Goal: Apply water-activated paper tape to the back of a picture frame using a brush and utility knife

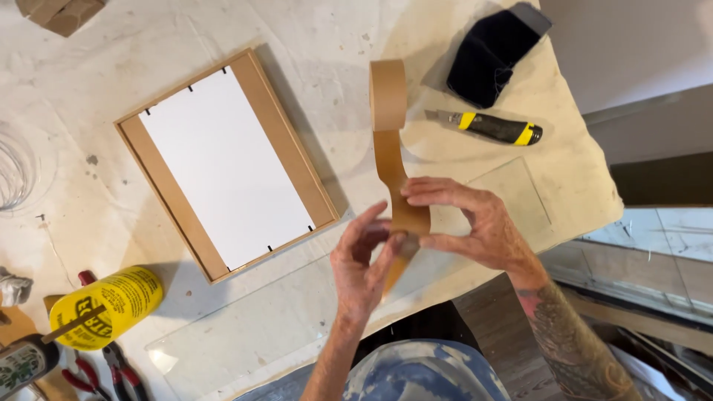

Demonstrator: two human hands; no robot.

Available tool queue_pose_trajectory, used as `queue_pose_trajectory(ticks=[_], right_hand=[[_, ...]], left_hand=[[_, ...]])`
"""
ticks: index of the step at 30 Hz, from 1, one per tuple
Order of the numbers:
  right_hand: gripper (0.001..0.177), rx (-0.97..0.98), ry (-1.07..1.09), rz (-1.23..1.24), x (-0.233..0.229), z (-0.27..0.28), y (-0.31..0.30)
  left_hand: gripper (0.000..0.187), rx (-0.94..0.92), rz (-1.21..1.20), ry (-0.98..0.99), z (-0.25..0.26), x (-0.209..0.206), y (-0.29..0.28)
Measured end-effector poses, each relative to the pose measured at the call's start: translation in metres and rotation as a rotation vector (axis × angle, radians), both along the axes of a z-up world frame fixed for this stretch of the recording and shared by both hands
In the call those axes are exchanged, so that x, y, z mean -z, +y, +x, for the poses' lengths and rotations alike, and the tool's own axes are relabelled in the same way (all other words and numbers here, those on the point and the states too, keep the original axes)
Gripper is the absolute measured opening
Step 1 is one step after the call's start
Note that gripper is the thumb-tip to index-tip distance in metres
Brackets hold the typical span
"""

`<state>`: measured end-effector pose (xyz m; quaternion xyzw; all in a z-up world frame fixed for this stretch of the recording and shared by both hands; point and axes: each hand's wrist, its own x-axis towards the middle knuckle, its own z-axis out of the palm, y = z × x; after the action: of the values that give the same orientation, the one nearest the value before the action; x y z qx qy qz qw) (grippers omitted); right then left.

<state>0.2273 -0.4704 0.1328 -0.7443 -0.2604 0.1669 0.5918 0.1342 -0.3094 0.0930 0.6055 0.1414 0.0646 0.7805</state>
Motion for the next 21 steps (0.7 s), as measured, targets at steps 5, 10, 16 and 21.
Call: queue_pose_trajectory(ticks=[5,10,16,21], right_hand=[[0.042,0.165,0.114,0.027,0.009,0.009,0.004],[0.032,0.291,0.204,0.093,-0.007,0.029,0.012],[0.027,0.372,0.226,0.092,0.012,0.055,0.011],[0.024,0.489,0.428,0.122,0.001,0.069,0.023]], left_hand=[[0.042,0.024,0.043,-0.060,0.043,-0.015,0.002],[0.029,0.025,0.301,-0.093,0.084,-0.027,0.015],[0.027,0.073,0.082,0.081,0.118,-0.015,0.006],[0.024,-0.022,-0.029,0.167,0.134,-0.009,-0.001]])
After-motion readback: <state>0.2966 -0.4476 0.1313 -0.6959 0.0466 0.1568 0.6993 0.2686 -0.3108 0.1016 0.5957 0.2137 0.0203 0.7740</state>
